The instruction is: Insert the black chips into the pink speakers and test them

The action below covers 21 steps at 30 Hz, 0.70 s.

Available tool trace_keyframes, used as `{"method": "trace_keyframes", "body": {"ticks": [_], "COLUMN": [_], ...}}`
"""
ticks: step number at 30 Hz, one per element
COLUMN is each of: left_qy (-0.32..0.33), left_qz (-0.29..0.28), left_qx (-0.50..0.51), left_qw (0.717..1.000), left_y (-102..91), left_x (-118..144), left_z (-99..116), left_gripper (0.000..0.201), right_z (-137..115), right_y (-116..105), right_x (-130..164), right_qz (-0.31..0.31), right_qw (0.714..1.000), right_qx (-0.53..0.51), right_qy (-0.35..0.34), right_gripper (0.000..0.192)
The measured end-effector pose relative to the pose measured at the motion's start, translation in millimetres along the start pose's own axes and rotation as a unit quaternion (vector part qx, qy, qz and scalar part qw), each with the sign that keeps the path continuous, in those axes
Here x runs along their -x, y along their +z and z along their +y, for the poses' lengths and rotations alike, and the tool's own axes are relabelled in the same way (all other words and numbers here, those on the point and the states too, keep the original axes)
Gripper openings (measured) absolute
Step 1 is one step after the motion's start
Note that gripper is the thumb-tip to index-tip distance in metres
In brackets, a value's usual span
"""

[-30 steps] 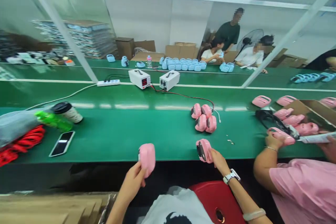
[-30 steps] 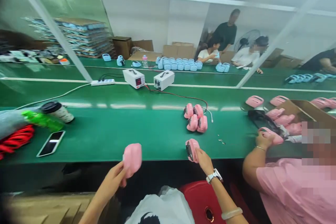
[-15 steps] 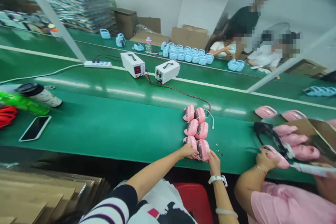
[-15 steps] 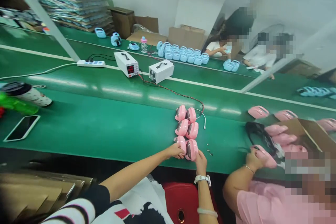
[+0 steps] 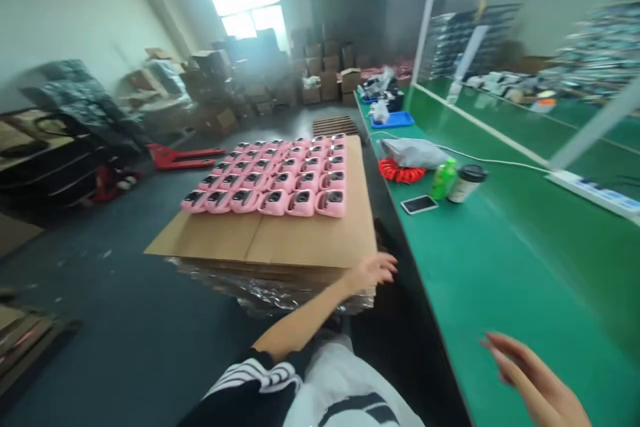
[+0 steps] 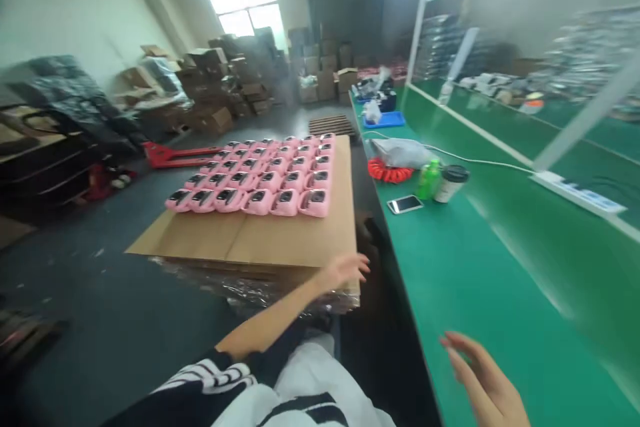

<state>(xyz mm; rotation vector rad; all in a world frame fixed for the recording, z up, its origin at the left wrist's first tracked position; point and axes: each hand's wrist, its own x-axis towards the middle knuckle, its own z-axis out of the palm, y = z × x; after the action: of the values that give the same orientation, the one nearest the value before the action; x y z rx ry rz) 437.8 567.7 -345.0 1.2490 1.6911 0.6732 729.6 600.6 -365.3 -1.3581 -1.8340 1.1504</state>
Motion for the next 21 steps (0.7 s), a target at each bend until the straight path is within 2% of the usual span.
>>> {"method": "trace_keyframes", "body": {"ticks": [2,3,4,5,6,7,8,9,10,12,16,19,21], "left_qy": [-0.017,-0.031,-0.043,-0.052,-0.058,-0.059,-0.054,-0.046,-0.034,-0.012,0.01,0.031,0.061], "left_qz": [0.195,0.263,0.299,0.319,0.322,0.312,0.294,0.272,0.248,0.202,0.159,0.153,0.149], "left_qx": [-0.076,-0.118,-0.159,-0.199,-0.238,-0.273,-0.305,-0.334,-0.359,-0.402,-0.464,-0.483,-0.481], "left_qw": [0.978,0.957,0.94,0.925,0.915,0.908,0.904,0.901,0.899,0.893,0.872,0.861,0.862], "left_y": [-115.9,-164.1,-204.1,-235.4,-257.9,-272.2,-279.6,-281.4,-279.4,-270.1,-258.6,-261.8,-260.8], "left_x": [24,36,45,52,56,56,53,46,38,15,-25,-30,-31], "left_z": [-41,-61,-79,-96,-111,-124,-134,-142,-148,-152,-147,-143,-136], "left_gripper": [0.04,0.039,0.039,0.038,0.037,0.037,0.038,0.037,0.037,0.034,0.033,0.031,0.031], "right_z": [-82,-125,-166,-201,-229,-248,-256,-255,-245,-211,-140,-111,-94], "right_y": [88,137,186,234,277,314,342,359,366,352,276,224,191], "right_x": [-56,-82,-105,-125,-142,-155,-163,-168,-170,-165,-138,-117,-99], "right_qz": [-0.158,-0.221,-0.241,-0.247,-0.247,-0.244,-0.246,-0.242,-0.236,-0.214,-0.183,-0.209,-0.216], "right_qw": [0.982,0.963,0.955,0.952,0.95,0.949,0.947,0.947,0.948,0.952,0.962,0.96,0.963], "right_qx": [0.044,0.096,0.115,0.125,0.137,0.149,0.163,0.178,0.191,0.208,0.191,0.157,0.134], "right_qy": [-0.092,-0.118,-0.127,-0.133,-0.135,-0.134,-0.127,-0.114,-0.099,-0.07,-0.069,-0.097,-0.094], "right_gripper": [0.045,0.045,0.043,0.04,0.035,0.031,0.03,0.029,0.029,0.028,0.024,0.015,0.016]}}
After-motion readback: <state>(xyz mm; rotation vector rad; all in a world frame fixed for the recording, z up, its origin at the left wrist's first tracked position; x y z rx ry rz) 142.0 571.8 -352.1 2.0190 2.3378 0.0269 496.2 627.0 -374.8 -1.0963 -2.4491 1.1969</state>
